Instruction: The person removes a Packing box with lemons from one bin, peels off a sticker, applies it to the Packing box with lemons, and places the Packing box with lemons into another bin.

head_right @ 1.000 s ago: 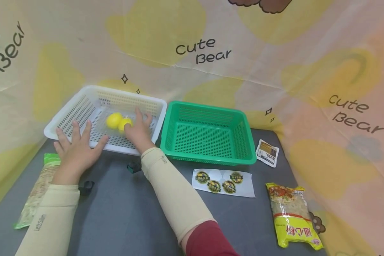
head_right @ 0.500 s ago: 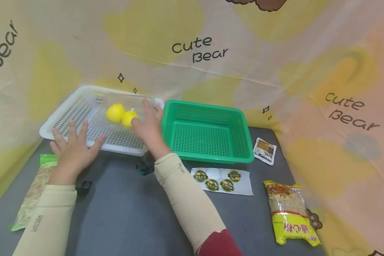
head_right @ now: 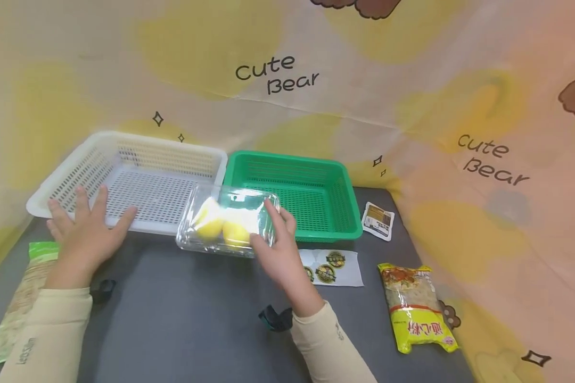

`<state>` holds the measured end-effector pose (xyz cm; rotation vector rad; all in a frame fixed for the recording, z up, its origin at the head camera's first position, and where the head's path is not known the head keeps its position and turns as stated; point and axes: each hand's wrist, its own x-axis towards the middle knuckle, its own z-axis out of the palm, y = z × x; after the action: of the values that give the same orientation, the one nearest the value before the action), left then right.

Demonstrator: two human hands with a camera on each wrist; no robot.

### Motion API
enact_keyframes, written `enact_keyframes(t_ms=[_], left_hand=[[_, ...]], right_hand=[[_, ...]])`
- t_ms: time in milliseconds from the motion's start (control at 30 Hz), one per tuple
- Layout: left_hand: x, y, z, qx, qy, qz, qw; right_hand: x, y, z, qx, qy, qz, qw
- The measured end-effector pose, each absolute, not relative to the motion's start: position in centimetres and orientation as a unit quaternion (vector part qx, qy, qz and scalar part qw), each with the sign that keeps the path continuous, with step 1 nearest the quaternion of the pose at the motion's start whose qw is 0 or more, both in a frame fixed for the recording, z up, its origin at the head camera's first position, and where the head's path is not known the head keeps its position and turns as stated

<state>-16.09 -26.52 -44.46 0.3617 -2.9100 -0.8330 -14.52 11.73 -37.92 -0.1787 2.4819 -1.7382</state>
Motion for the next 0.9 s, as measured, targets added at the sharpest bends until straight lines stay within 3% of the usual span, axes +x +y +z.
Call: enact_keyframes(t_ms=[333, 900], left_hand=[[-15.9, -26.5, -44.2, 0.114, -0.954, -0.273, 0.049], [-16.1, -26.3, -44.0, 0.115, -0.954, -0.272, 0.041]], right_hand=[[-9.1, 14.5, -41.6, -0.042, 0.772, -0.625, 0.104], [-9.1, 12.4, -46.7, -0.024, 0.798, -0.591, 0.117]])
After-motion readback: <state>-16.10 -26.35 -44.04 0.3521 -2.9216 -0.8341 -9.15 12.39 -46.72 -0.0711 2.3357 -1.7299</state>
